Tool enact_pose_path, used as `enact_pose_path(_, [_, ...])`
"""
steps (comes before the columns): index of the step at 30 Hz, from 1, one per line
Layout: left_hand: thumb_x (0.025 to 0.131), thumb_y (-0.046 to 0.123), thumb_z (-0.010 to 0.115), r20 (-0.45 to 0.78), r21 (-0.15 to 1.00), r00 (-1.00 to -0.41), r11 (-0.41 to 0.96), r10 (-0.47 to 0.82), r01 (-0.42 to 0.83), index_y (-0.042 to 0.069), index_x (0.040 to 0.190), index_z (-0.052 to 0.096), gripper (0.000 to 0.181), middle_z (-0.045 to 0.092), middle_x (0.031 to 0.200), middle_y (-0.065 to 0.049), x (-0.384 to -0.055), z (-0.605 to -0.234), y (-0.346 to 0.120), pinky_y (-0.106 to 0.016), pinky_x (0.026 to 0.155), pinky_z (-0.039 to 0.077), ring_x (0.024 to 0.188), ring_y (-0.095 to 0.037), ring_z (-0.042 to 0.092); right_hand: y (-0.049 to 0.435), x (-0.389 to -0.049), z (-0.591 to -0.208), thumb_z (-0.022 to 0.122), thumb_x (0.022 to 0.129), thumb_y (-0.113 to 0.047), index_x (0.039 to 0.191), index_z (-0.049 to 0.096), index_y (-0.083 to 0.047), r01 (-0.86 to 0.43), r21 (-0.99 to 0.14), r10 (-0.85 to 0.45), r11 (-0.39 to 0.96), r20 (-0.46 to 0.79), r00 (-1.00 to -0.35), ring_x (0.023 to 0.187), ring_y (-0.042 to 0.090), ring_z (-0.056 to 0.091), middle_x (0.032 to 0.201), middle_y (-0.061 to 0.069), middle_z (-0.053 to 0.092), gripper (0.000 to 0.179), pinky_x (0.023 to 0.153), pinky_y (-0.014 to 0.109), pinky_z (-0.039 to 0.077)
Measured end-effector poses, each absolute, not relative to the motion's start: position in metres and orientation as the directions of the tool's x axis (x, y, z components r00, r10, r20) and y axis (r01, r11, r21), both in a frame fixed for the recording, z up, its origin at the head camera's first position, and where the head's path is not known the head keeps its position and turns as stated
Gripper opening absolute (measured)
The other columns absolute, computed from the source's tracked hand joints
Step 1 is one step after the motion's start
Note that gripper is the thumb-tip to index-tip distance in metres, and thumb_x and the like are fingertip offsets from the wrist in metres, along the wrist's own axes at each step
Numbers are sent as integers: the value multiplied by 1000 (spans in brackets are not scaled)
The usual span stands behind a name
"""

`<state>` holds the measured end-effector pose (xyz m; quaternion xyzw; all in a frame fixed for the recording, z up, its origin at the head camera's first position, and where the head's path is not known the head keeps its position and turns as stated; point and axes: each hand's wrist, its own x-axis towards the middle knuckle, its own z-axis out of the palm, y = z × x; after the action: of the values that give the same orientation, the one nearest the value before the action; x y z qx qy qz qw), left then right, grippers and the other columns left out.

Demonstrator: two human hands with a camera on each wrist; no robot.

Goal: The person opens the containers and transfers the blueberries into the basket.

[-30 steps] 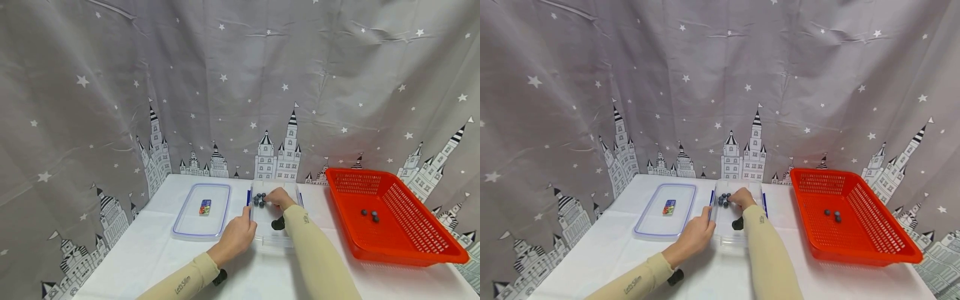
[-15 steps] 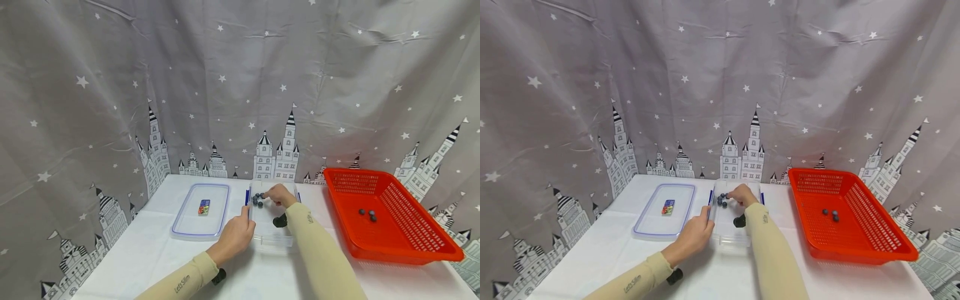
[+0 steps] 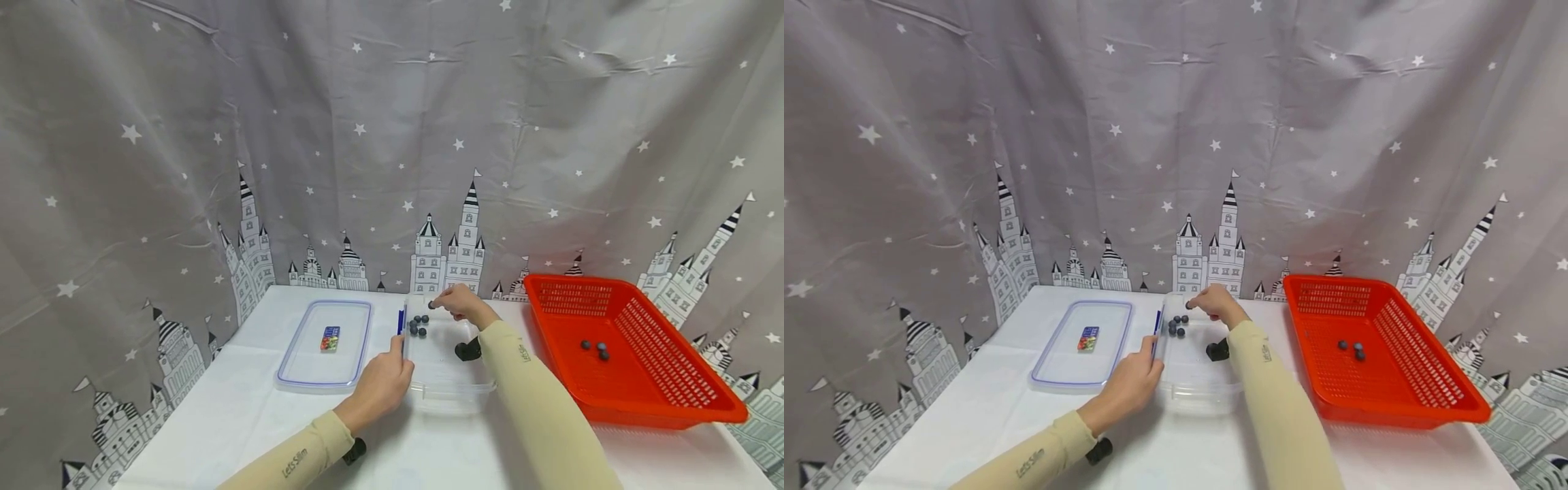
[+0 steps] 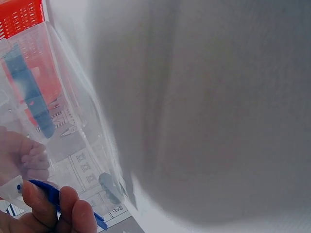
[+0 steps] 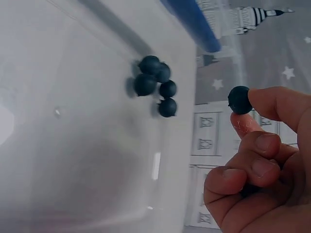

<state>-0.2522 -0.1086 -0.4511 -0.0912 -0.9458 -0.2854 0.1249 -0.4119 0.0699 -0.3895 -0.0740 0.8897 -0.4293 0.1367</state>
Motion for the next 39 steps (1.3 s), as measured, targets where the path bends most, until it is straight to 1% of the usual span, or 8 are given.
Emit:
enact_pose_path(6, [97,20,44,296,526,-951,817,87,238,-2,145,40,53,55,62,-2,-251,-451,-108,-30,48,39,51,-14,49,84,-408,-373,68,93,-24,118,72,-1,-70,-779,-292,623,-149,-945,54,10,35,68,-3,39,34,56,24,37])
enact_pose_path(11, [97,20,44,301,533,-950,813,77,235,-5,144,41,53,56,63,-3,-251,-451,-108,-30,46,38,50,-14,48,98,-401,-357,67,94,-25,117,72,-2,-108,-768,-320,631,-132,-938,59,13,40,78,1,43,33,62,29,41])
enact_pose_path(13, [97,21,44,302,530,-950,815,76,233,-5,144,41,53,60,67,-6,-251,-451,-109,-30,47,39,51,-14,49,105,-400,-353,66,95,-26,118,71,-2,-120,-763,-325,635,-124,-937,60,14,42,80,1,44,34,63,29,41])
enact_pose_path(17, [98,21,43,321,505,-943,826,87,249,-7,144,43,54,71,83,-19,-250,-449,-109,-33,53,45,58,-17,56,119,-401,-349,66,95,-25,117,71,-1,-120,-766,-310,632,-109,-944,59,15,42,74,0,41,33,62,27,40])
enact_pose_path(20, [98,21,43,338,485,-935,832,104,268,-9,144,44,55,72,95,-26,-249,-449,-110,-38,60,51,65,-22,62,131,-401,-347,65,96,-25,115,70,0,-122,-763,-300,634,-98,-949,59,14,43,73,0,42,32,62,26,41])
enact_pose_path(23, [98,22,44,339,482,-934,832,112,275,-11,144,44,56,72,97,-28,-248,-449,-111,-41,64,53,68,-25,65,142,-398,-342,64,96,-24,117,70,1,-130,-758,-297,640,-87,-951,59,14,43,75,0,43,33,61,25,41])
enact_pose_path(32, [96,23,47,337,488,-936,833,96,261,-10,144,44,59,72,94,-25,-246,-448,-116,-39,63,51,66,-21,60,171,-396,-329,62,98,-25,123,68,2,-120,-766,-291,631,-91,-952,58,14,41,66,-4,40,37,60,27,38])
enact_pose_path(39, [97,25,44,275,528,-955,813,109,245,-10,148,39,62,63,70,-9,-247,-449,-115,-29,51,42,56,-14,52,199,-386,-322,59,100,-27,132,60,6,-116,-754,-296,647,-108,-949,59,15,37,61,-4,36,46,66,33,41])
